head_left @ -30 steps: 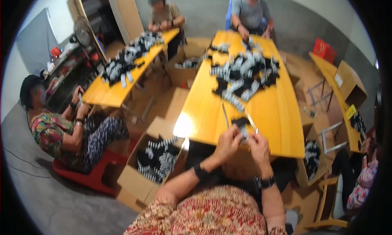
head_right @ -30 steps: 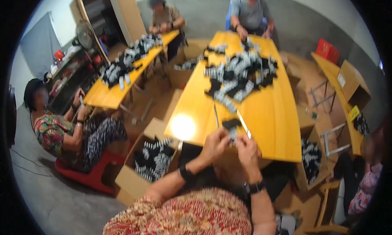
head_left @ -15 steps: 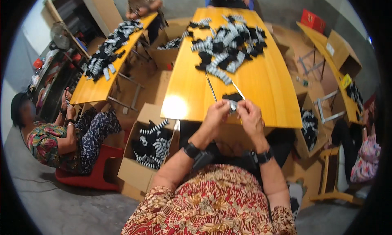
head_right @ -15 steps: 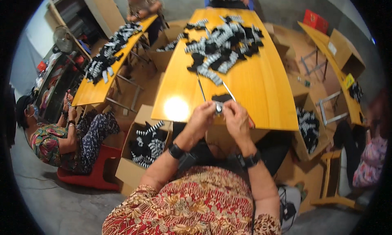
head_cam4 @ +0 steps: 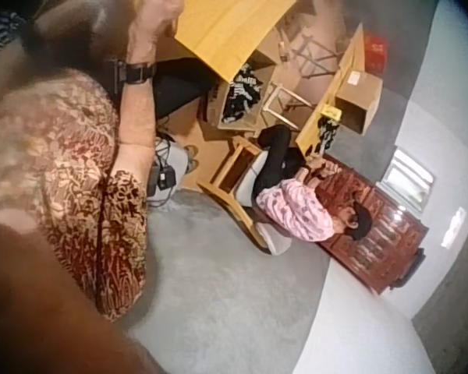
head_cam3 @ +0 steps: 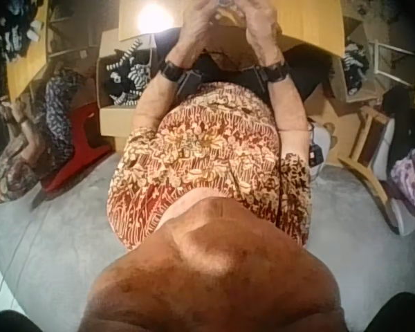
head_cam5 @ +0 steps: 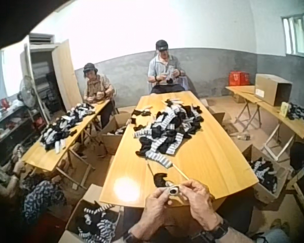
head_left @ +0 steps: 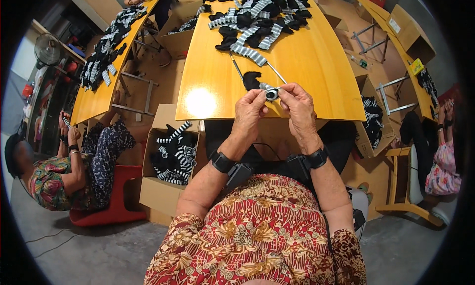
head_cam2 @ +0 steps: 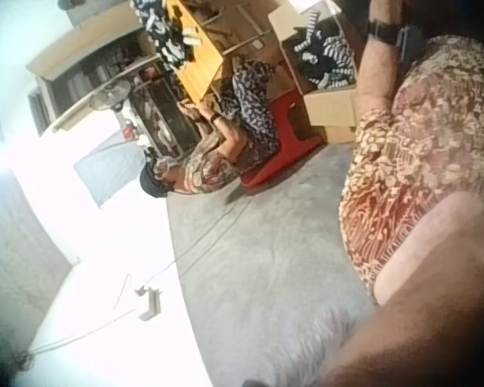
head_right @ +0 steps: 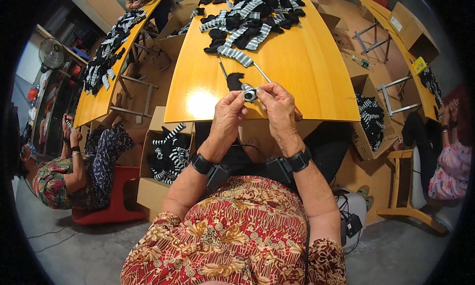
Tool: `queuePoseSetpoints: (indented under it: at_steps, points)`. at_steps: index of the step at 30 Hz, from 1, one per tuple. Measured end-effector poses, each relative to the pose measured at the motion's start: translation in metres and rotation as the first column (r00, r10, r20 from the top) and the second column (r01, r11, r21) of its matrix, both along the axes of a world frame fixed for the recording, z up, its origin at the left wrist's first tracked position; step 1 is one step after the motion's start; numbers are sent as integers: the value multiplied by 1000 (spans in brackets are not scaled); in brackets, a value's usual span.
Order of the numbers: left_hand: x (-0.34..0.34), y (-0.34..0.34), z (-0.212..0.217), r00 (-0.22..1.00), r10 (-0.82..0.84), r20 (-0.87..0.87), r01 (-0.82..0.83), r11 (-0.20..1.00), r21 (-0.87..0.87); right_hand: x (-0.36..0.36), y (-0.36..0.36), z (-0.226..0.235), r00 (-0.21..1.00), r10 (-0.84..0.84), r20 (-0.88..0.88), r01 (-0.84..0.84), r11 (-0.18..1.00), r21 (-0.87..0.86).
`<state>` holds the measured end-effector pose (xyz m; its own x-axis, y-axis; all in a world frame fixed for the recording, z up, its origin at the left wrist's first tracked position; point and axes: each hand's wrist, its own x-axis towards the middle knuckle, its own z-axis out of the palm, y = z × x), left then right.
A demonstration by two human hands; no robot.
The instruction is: The person uses a red-handled screwdriver to manipulate the toe area of black and white striped socks. They repeatedly insert the tool into the sock fabric, pull the material, and adjust the shape of the toe. The person handles multiple socks one by one, placing them on a wooden table after adjustment.
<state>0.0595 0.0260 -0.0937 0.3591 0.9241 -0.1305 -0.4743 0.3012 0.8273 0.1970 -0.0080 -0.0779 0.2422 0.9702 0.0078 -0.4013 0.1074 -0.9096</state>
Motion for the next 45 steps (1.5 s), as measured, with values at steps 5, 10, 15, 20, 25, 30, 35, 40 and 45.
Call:
queuePoseSetpoints:
  at_steps: [5,10,15,20,25,30,35,40,45]
  points:
    - [2,4,8,999,36,-23,-35,998,53,3,1,4,961,166,-221,-153,986,72]
    - [6,0,4,989,59,133,-55,998,-33,-1,1,13,995,98,25,-98,995,-11]
    - [2,3,0,997,-33,65,31,999,35,-2,2,9,998,-6,58,10,998,-59]
    - [1,0,7,983,99,-157,-59,969,241,-2,-4,13,987,56,149,-59,998,10]
    - [7,2,1,954,278,-110,-214,892,399,-3,1,11,978,63,200,-58,998,-28]
    - [2,4,9,950,287,-120,-217,887,408,-15,1,8,959,-18,282,32,998,-47]
    - [-3,6,25,807,458,-373,-93,722,686,-14,1,10,935,-34,353,17,999,50]
    - [-9,12,29,848,328,-417,51,733,679,5,1,6,978,176,112,-178,984,2]
    - [-13,15,33,928,115,-354,86,859,505,2,-3,20,980,131,147,-139,989,47]
